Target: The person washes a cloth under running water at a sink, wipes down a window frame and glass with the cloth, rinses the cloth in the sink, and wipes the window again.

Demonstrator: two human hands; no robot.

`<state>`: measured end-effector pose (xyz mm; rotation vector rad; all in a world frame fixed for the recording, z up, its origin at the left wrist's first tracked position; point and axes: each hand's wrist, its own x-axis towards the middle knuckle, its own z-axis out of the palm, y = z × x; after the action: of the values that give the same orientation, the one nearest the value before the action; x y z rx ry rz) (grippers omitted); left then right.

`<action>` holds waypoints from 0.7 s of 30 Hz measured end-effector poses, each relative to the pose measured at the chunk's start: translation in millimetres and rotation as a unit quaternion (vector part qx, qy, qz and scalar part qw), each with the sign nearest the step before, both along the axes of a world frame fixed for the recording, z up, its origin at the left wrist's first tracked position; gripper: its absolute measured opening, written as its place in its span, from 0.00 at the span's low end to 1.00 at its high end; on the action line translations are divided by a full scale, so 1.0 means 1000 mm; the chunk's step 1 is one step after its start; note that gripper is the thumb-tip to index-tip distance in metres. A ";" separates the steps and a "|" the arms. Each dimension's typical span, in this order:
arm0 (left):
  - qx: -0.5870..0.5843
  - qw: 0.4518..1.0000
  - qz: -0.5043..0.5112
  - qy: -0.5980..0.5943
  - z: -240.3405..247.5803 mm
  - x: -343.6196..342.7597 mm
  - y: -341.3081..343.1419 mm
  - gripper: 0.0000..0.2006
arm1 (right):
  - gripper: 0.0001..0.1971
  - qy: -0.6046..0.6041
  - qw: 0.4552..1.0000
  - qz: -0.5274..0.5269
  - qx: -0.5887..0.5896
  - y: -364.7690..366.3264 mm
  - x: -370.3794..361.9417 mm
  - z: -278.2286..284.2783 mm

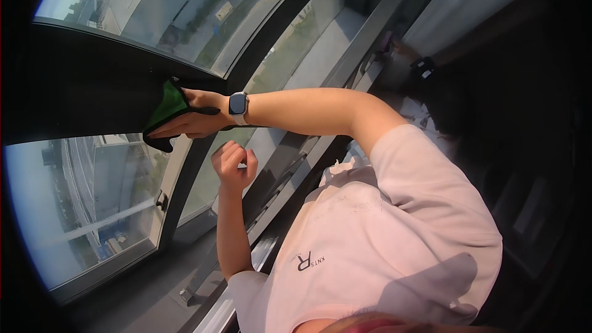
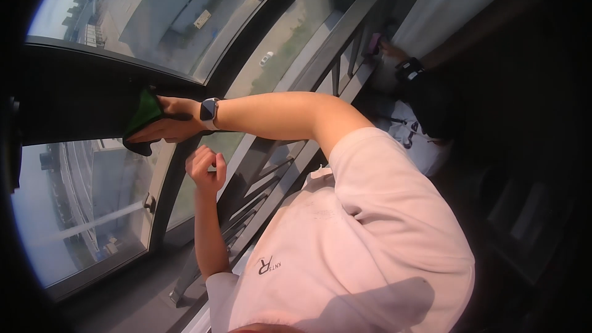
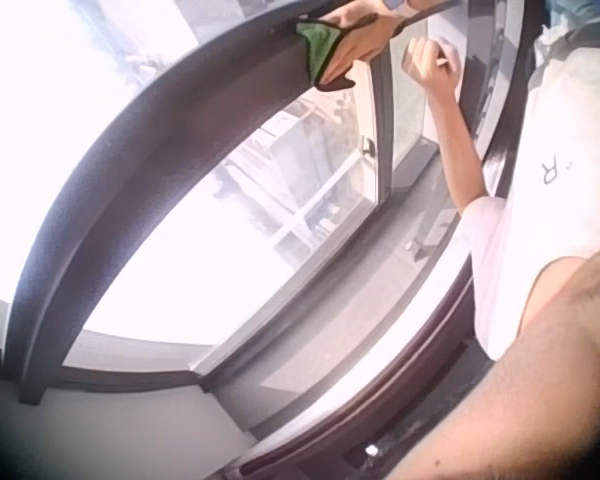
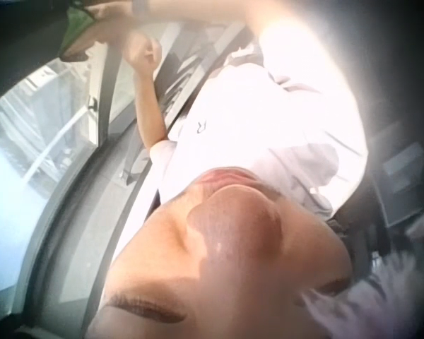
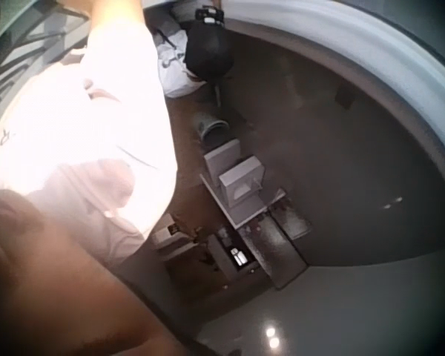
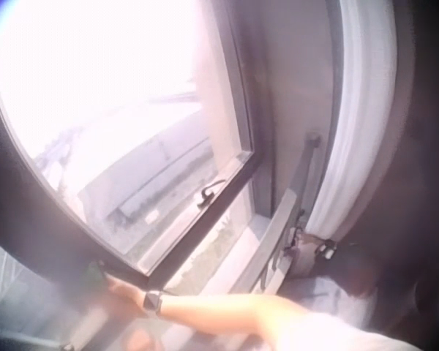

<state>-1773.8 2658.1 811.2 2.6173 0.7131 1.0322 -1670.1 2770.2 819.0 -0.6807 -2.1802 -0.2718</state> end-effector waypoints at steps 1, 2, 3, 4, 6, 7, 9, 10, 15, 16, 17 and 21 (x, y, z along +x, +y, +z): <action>0.005 1.000 -0.002 0.003 -0.001 0.002 -0.003 0.15 | 0.43 -0.001 1.000 0.000 0.004 -0.001 -0.001 -0.004; 0.010 1.000 -0.004 0.006 -0.002 0.004 -0.005 0.15 | 0.43 -0.003 1.000 0.001 0.009 0.000 0.000 -0.008; 0.016 1.000 -0.002 0.016 -0.004 0.006 -0.005 0.15 | 0.43 0.049 0.997 0.061 -0.020 0.003 0.001 -0.012; 0.018 1.000 0.000 0.018 -0.001 0.004 -0.004 0.15 | 0.43 0.050 0.997 0.064 -0.018 0.005 -0.002 -0.009; 0.011 1.000 -0.015 0.014 0.005 -0.002 -0.003 0.15 | 0.43 0.013 1.000 0.026 0.012 0.007 -0.010 -0.005; 0.016 1.000 -0.002 0.010 0.006 -0.005 -0.002 0.15 | 0.43 0.009 0.999 0.038 0.017 0.007 -0.012 -0.001; -0.002 1.000 -0.014 0.001 0.011 -0.016 -0.003 0.13 | 0.43 -0.044 0.997 -0.039 0.055 0.001 -0.014 0.005; -0.006 1.000 -0.011 0.009 0.014 -0.022 -0.005 0.13 | 0.43 -0.048 0.997 -0.026 0.063 -0.001 -0.016 0.010; 0.018 1.000 -0.019 0.000 0.023 -0.034 -0.006 0.13 | 0.44 0.025 0.999 0.019 -0.018 0.001 -0.030 0.007; 0.021 1.000 0.000 -0.007 0.023 -0.040 -0.010 0.13 | 0.43 0.049 0.997 0.049 -0.037 -0.001 -0.041 0.007; 0.027 1.000 -0.003 -0.004 0.023 -0.046 -0.014 0.13 | 0.43 0.042 0.996 0.067 -0.037 -0.007 -0.049 0.006; 0.048 0.999 -0.006 0.008 0.023 -0.062 -0.020 0.13 | 0.39 0.016 1.000 -0.011 -0.001 -0.019 -0.060 0.005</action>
<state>-1835.4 2637.8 834.7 2.7111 0.6656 1.0685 -1730.0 2750.8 824.1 -0.7064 -2.1433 -0.2693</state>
